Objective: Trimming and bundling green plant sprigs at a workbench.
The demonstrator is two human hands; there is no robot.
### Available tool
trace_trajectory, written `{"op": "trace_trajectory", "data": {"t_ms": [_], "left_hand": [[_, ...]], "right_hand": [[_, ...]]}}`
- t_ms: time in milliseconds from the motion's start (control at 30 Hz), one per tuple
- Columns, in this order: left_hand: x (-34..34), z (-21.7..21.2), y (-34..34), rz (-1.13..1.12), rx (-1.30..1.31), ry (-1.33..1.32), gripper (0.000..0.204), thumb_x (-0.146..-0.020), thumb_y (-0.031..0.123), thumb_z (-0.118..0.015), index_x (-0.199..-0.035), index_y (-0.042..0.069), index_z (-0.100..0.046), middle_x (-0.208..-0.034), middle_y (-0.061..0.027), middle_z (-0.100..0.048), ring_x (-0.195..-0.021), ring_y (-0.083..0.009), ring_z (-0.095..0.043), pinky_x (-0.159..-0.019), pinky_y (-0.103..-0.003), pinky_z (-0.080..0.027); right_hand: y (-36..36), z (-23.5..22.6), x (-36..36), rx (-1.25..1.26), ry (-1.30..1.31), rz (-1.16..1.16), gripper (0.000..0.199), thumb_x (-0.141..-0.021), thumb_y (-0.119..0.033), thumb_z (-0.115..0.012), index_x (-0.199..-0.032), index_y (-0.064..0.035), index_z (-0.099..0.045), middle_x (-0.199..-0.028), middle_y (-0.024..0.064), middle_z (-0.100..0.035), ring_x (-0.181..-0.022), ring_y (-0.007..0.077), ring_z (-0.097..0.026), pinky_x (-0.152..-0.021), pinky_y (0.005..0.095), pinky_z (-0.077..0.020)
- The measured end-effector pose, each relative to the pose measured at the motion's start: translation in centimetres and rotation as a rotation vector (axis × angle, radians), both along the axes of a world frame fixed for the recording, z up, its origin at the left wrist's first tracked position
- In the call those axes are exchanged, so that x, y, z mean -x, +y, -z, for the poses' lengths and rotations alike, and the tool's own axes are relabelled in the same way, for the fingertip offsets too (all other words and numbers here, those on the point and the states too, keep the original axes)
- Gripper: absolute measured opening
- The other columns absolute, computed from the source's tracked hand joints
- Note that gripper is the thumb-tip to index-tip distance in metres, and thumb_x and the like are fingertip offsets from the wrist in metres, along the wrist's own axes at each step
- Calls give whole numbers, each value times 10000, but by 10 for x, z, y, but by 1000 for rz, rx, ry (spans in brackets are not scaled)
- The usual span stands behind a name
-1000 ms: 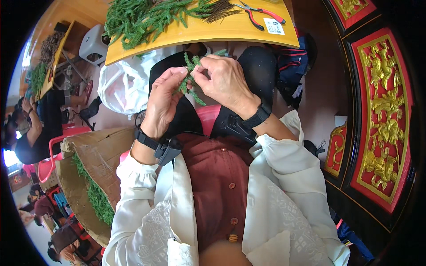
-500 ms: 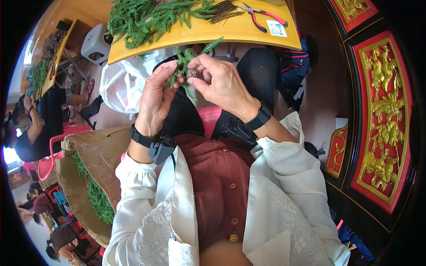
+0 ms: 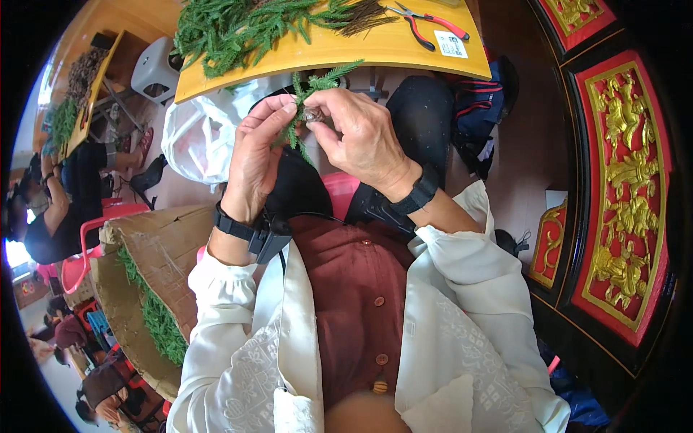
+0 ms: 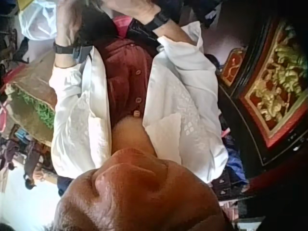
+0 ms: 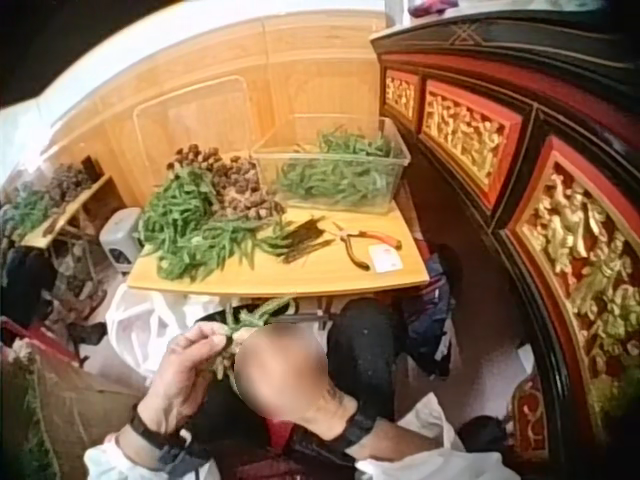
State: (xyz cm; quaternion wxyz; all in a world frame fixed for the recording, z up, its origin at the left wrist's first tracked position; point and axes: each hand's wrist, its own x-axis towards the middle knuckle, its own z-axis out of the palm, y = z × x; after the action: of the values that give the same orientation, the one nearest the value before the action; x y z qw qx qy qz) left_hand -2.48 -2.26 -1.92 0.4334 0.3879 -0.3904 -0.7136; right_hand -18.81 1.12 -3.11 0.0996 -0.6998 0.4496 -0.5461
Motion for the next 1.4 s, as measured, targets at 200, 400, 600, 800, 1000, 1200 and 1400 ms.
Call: {"op": "trace_trajectory", "data": {"t_ms": [200,400,600,800,1000,1200,1400], "left_hand": [[2,2,3,-40,107,-38,125,-874,97,-613,-979,33,-635,-910,13,-637,-814,-56,-558,-734,-205,-419],[9,0,12,-141,213,-70,114,-864,87,-623,-960,29,-641,-892,8,-639,-803,-53,-554,-737,-196,-410],[3,4,7,-156,260,-125,103,-855,82,-644,-937,21,-645,-872,0,-635,-796,-57,-555,-742,-196,-418],[12,-3,15,-179,355,-133,106,-832,42,-673,-926,5,-644,-862,-7,-632,-780,-67,-563,-723,-197,-438],[16,-4,19,-273,573,-301,132,-810,21,-696,-926,-12,-640,-841,-17,-634,-736,-82,-566,-680,-210,-456],[14,-8,17,-349,1007,-771,115,-795,31,-701,-887,-14,-647,-788,-54,-627,-694,-118,-573,-640,-238,-455],[15,-8,17,-382,1110,-877,90,-797,34,-687,-862,-17,-650,-759,-80,-614,-685,-144,-581,-621,-250,-448]], "right_hand": [[5,-4,-5,-136,-210,-41,280,-667,6,-725,-920,-53,-623,-652,52,-561,-564,181,-537,-551,303,-453],[2,-4,-1,-61,-155,-41,260,-666,-7,-730,-902,-49,-630,-636,54,-555,-560,182,-536,-544,306,-443],[-4,4,-2,118,-12,-20,218,-679,-15,-718,-880,-47,-641,-664,68,-572,-590,237,-561,-582,336,-442],[-2,0,0,111,-23,-36,209,-681,-9,-711,-872,-43,-632,-680,71,-581,-626,259,-582,-612,344,-448],[5,-9,0,30,-1,-24,193,-675,18,-697,-826,-44,-594,-711,79,-582,-670,264,-596,-620,338,-454],[-1,1,-2,180,25,-32,198,-661,37,-687,-770,-54,-550,-720,73,-579,-680,271,-591,-617,346,-446],[5,0,-6,87,75,-47,172,-682,22,-681,-756,-55,-545,-733,80,-588,-694,276,-595,-656,354,-456]]}}
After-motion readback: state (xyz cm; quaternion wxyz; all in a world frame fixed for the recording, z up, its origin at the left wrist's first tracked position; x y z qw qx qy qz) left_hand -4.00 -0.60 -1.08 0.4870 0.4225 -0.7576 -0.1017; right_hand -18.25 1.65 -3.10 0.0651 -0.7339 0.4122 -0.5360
